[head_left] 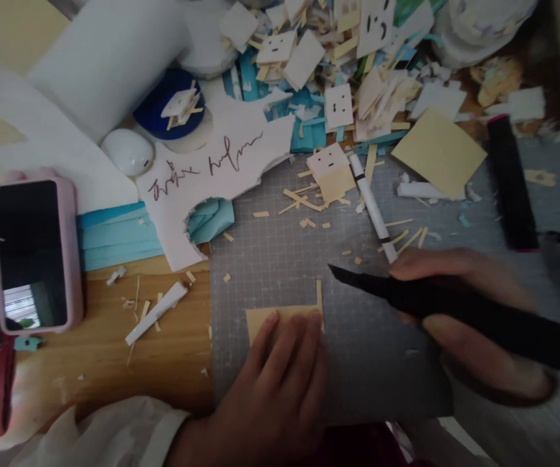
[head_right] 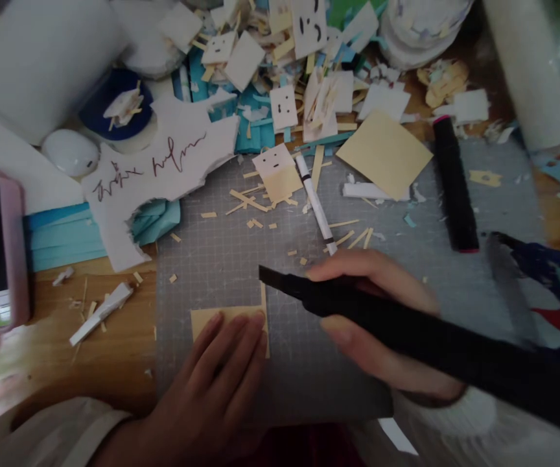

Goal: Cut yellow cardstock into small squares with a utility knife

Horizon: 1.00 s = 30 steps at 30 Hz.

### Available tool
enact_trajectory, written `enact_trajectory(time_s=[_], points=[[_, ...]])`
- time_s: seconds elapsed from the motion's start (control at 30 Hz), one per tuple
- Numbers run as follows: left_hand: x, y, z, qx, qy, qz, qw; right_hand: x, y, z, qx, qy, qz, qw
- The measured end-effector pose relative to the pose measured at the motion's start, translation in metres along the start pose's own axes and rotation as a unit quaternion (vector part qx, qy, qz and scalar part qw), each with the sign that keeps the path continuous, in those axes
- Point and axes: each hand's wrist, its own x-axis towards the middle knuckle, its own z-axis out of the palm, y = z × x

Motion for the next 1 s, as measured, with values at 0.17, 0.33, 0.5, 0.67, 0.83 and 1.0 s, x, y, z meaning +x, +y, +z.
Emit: enact_trajectory(time_s=[0.17, 0.33, 0.5, 0.67, 0.83, 1.0], points=[[0.000, -0.001, -0.002, 0.010, -0.026, 0.013, 1.000, -0.002, 0.000, 0.015, -0.123, -0.063, -0.125, 0.982], [-0.001, -0.001, -0.002, 0.010, -0.025, 0.016, 1.000, 0.002, 0.008, 0.032, -0.211, -0.055, -0.159, 0.963], [-0.001, -0.001, -0.002, 0.019, -0.038, 0.021, 0.999, 0.004, 0.008, 0.037, -0.180, -0.033, -0.142, 0.973], [-0.001, -0.002, -0.003, 0.024, -0.037, 0.030, 0.999, 0.004, 0.008, 0.040, -0.148, -0.023, -0.107, 0.983], [-0.001, -0.001, -0.002, 0.027, -0.037, 0.030, 0.998, 0.005, 0.008, 0.043, -0.145, -0.029, -0.107, 0.983], [-0.002, 0.000, -0.001, 0.025, -0.036, 0.031, 0.999, 0.006, 0.002, 0.044, -0.133, -0.043, -0.112, 0.984]])
